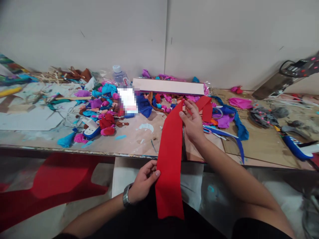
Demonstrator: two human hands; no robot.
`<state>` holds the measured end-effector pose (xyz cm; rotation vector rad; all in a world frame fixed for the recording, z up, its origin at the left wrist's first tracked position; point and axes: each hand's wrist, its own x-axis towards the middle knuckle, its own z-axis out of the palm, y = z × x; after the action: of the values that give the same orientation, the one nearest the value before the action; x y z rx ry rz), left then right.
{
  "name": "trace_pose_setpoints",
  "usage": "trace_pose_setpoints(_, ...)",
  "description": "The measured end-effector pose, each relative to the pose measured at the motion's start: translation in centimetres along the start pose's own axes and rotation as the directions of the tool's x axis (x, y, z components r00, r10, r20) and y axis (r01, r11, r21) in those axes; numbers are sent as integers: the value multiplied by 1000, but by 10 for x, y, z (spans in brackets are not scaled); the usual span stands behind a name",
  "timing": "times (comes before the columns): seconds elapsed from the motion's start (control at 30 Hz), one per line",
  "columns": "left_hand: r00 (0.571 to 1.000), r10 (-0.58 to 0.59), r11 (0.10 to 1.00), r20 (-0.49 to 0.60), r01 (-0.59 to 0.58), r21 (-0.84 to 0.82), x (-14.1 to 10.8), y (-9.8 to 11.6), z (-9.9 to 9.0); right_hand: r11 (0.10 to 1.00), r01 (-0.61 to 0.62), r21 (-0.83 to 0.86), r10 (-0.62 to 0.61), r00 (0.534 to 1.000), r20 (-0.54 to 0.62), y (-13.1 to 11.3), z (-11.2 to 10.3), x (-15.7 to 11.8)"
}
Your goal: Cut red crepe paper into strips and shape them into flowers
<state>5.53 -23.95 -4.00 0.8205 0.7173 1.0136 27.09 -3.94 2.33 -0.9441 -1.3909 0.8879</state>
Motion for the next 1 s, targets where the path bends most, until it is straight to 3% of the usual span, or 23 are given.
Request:
trace_pose_setpoints(0.1,999,-11,998,-38,13,62,-1,-4,1,997,-54,58,58,996,-72,2,2,-1)
trace_pose_setpoints(0.27,995,-27,999,-97,29,18,2,-6,2,980,-171,105,168,985,32,10,15,-11)
trace_pose_setpoints(0.4,991,-30,999,-127,32,18,2,-5,-3,977,-212,-3,210,968,136,20,17,-29)
trace_pose_setpoints(0.6,991,-50,999,-123,52,13,-3,-4,-7,949,55,-311,13,977,212,2,5,-49)
trace_pose_setpoints(0.8,986,-40,999,-163,45,26,-4,3,-6,842,308,-442,-147,921,361,-13,-4,-58)
trace_pose_setpoints(1.0,988,-37,998,-153,43,39,-4,5,-7,814,376,-443,-184,890,418,-18,-6,-75)
